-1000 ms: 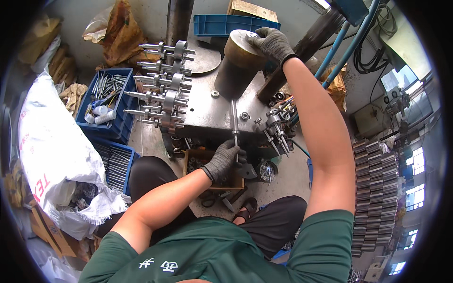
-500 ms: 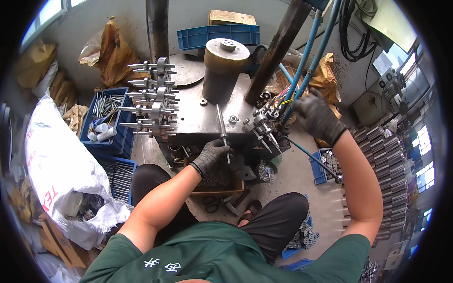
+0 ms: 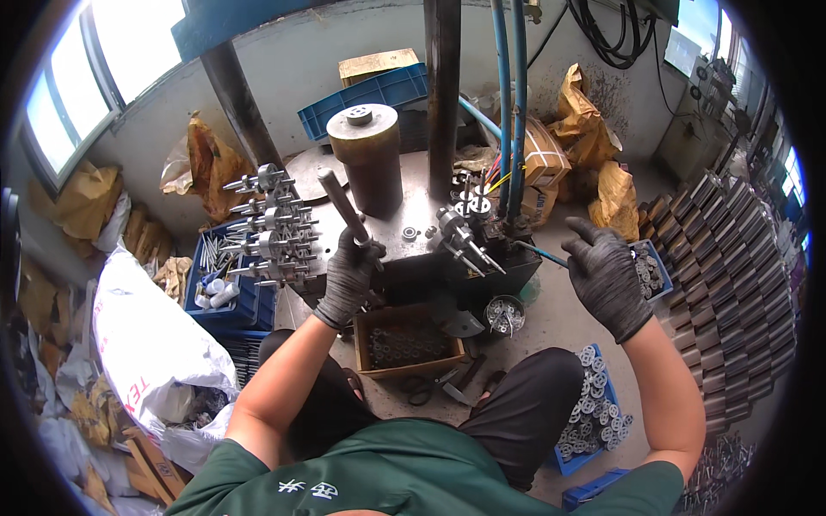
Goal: Assembling metal rods and circular components using an industrial press machine.
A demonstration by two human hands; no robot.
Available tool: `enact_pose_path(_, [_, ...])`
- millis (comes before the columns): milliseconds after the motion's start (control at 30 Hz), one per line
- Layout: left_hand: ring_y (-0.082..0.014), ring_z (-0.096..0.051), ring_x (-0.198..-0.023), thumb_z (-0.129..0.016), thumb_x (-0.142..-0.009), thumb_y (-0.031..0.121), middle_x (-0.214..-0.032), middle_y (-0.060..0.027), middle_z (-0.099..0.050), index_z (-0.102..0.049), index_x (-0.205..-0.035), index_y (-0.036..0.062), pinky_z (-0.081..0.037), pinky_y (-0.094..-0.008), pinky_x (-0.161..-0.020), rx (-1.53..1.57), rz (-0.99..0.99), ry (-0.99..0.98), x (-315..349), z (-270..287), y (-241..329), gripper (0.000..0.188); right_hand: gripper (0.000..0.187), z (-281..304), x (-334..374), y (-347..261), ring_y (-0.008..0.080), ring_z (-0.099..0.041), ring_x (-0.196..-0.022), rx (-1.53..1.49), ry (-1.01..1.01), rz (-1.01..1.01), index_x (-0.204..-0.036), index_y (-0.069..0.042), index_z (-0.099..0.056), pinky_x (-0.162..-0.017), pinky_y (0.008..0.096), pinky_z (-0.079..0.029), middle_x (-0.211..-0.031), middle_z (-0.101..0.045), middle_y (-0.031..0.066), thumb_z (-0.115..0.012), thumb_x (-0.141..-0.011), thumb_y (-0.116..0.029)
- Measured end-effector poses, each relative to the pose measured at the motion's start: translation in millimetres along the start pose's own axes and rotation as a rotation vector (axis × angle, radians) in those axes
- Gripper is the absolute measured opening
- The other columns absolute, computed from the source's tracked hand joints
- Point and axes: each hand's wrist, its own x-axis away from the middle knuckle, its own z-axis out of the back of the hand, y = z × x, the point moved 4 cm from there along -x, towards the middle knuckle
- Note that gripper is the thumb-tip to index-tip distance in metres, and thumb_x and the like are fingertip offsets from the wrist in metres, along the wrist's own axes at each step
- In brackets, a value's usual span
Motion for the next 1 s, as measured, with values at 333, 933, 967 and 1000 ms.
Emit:
enact_pose_path(333, [-0.0217,-0.07,-0.09,-0.058,-0.101,0.0,-0.101,-0.0101,-0.061,-0.04,-0.134,0.0074,-0.064,-0.0365,-0.079,0.173,-0.425,0.197,-206,32,101,0.038,0.067,9,-103,50,0.0388,-0.069,-0.106,-0.028,0.475,-0.117,-0.146,-0.008,-0.052,-0.091,0.0459,-0.056,-0.129,-0.063,0.0242,-0.074,-0.091,-0.039])
enact_pose_path(933, [-0.0189,-0.066,-0.069,-0.066,-0.094,0.002,-0.085,-0.0084,-0.065,-0.055,-0.12,0.0069,-0.058,-0.0341,-0.061,-0.591,-0.247,0.187,-320,36,103,0.029,0.05,-40,-148,117,0.0374,-0.067,-0.111,-0.168,0.251,-0.292,-0.128,-0.005,-0.066,-0.096,0.047,-0.052,-0.115,-0.071,0.0198,-0.043,-0.108,-0.045])
enact_pose_path(967, [-0.0189,-0.066,-0.069,-0.066,-0.094,0.002,-0.085,-0.0084,-0.065,-0.055,-0.12,0.0069,-0.058,-0.0341,-0.061,-0.587,-0.244,0.185,-321,33,104,0.029,0.05,-44,-144,124,0.0374,-0.067,-0.111,-0.165,0.247,-0.294,-0.128,-0.005,-0.066,-0.096,0.047,-0.052,-0.115,-0.071,0.0198,-0.043,-0.108,-0.045])
enact_pose_path(1000, [-0.0187,-0.067,-0.07,-0.066,-0.094,0.004,-0.085,-0.009,-0.065,-0.056,-0.121,0.0069,-0.058,-0.034,-0.062,-0.627,-0.239,0.163,-325,35,105,0.029,0.049,-41,-143,117,0.0377,-0.066,-0.112,-0.008,0.263,-0.152,-0.131,-0.005,-0.064,-0.096,0.0464,-0.052,-0.117,-0.071,0.0203,-0.044,-0.107,-0.044])
